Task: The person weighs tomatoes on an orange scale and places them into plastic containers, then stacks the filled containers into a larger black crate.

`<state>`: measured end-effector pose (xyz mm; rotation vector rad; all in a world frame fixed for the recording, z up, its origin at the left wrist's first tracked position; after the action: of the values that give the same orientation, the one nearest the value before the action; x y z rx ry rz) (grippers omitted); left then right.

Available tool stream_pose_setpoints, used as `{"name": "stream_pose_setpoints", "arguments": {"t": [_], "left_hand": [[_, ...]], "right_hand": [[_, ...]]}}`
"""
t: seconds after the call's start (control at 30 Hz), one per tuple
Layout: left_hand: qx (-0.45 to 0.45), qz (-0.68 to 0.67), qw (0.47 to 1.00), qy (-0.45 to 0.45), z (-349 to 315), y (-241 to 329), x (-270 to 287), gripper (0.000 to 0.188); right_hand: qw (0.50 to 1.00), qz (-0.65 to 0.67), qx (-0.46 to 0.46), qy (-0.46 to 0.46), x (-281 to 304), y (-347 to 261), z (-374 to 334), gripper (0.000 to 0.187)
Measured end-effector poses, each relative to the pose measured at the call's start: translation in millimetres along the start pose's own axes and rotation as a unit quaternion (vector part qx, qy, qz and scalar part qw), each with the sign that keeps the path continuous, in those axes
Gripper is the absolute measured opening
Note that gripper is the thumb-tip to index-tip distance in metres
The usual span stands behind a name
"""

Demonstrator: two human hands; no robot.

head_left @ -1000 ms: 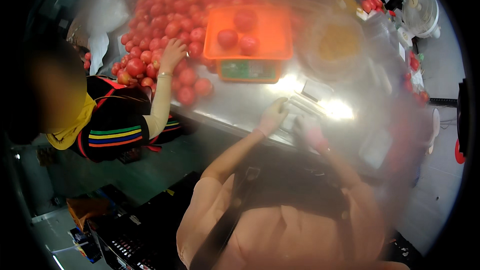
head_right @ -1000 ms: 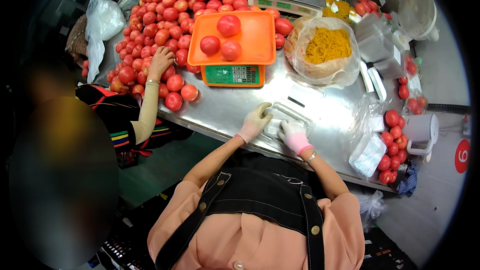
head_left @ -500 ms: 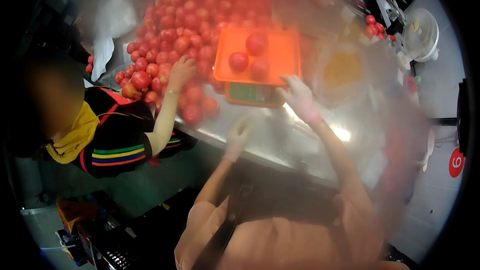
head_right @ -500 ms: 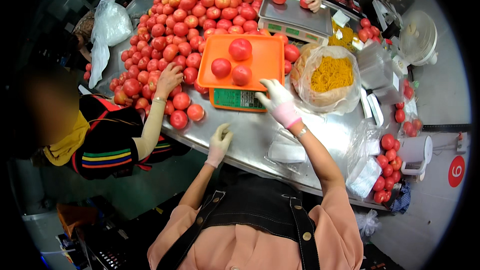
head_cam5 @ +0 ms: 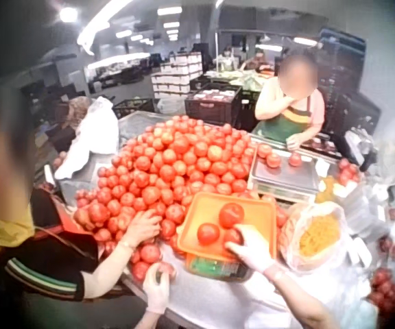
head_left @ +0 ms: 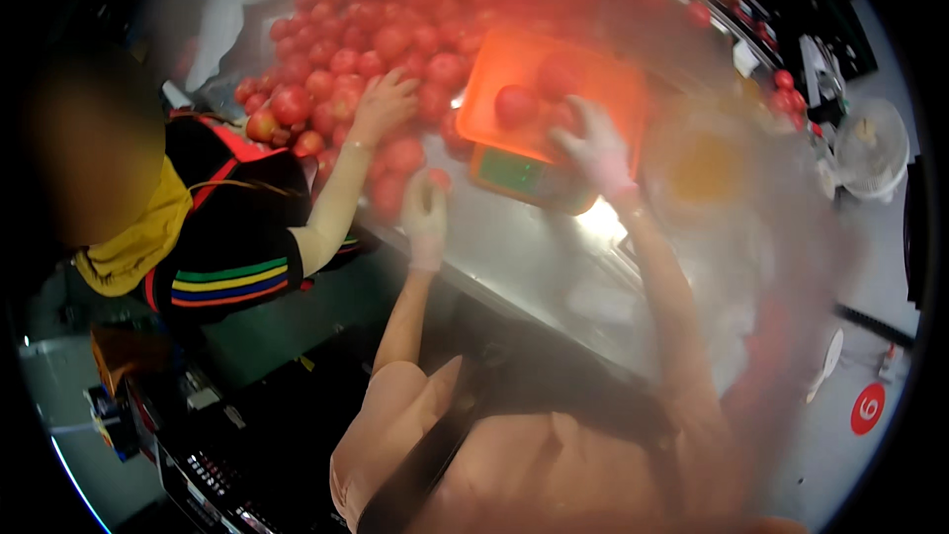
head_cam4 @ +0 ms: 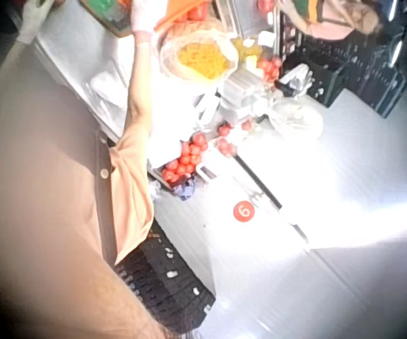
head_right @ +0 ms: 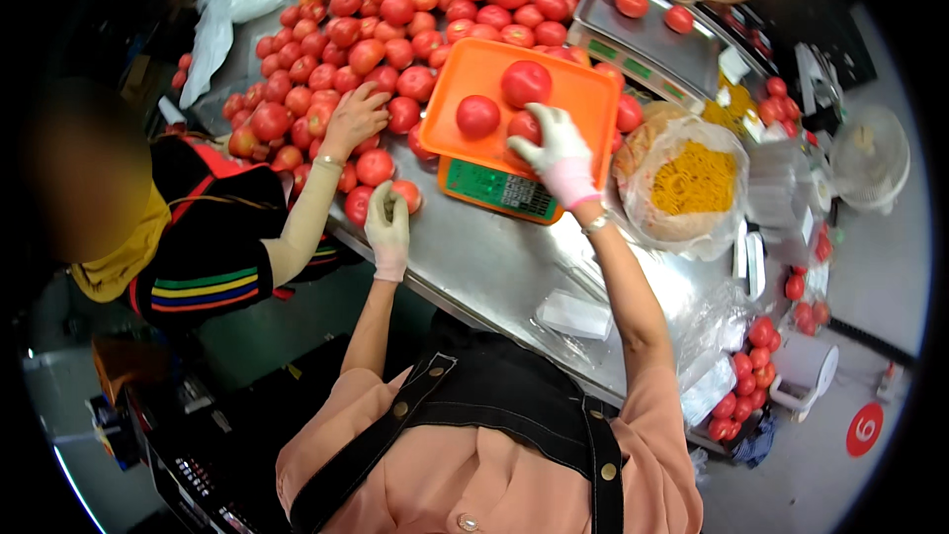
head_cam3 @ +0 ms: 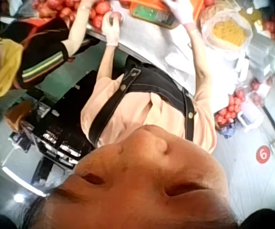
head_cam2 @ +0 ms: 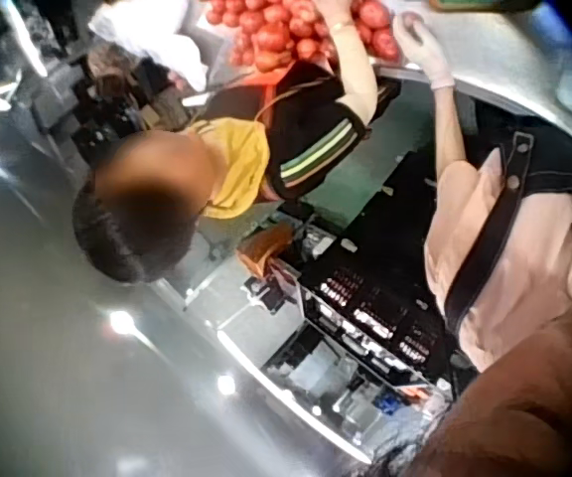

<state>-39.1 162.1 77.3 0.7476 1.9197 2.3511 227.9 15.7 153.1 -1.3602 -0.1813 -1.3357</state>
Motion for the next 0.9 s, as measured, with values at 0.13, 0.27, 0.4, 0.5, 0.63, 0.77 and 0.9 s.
{"name": "stream_pose_setpoints", "arguments": {"t": [0.13,0.27,0.4,0.5,0.63,0.77,0.9], "left_hand": [[0.101,-0.131,0.981,0.098,20.2,-28.7,34.4,0.03],[0.063,-0.075,0.986,0.138,36.2,-33.1,57.0,0.021],[0.083,-0.112,0.981,0.133,25.9,-45.2,51.4,0.027],[0.057,-0.047,0.991,0.112,9.8,-46.9,46.9,0.032],[0.004,0.224,0.973,-0.049,-2.4,-24.9,8.2,0.054],[-0.059,0.326,0.939,-0.093,-4.1,-8.0,-31.3,0.063],[-0.065,0.356,0.929,-0.073,5.5,-23.3,-42.9,0.062]], "right_hand": [[0.996,-0.078,-0.007,0.052,30.8,14.9,32.0,0.052],[0.995,-0.006,0.039,-0.095,-6.8,24.6,89.7,0.068],[0.984,-0.077,-0.017,-0.161,-26.1,30.9,95.1,0.075],[0.986,0.112,-0.103,-0.066,-39.3,98.8,94.8,0.075],[0.991,0.123,-0.035,0.025,0.5,76.2,88.0,0.073],[0.999,-0.008,0.02,0.032,10.7,61.1,65.8,0.07],[0.997,-0.056,-0.041,-0.026,5.1,58.5,62.6,0.071]]}}
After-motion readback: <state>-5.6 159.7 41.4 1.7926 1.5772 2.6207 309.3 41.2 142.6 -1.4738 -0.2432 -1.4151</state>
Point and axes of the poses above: each hand's wrist, its own z-axis towards the middle knuckle, its own x-axis out of the back of the hand, y = z × x, the point moved 9 cm from there along z, towards the middle knuckle, and after that the axes turned 6 degrees about x, right-handed, at the moved point
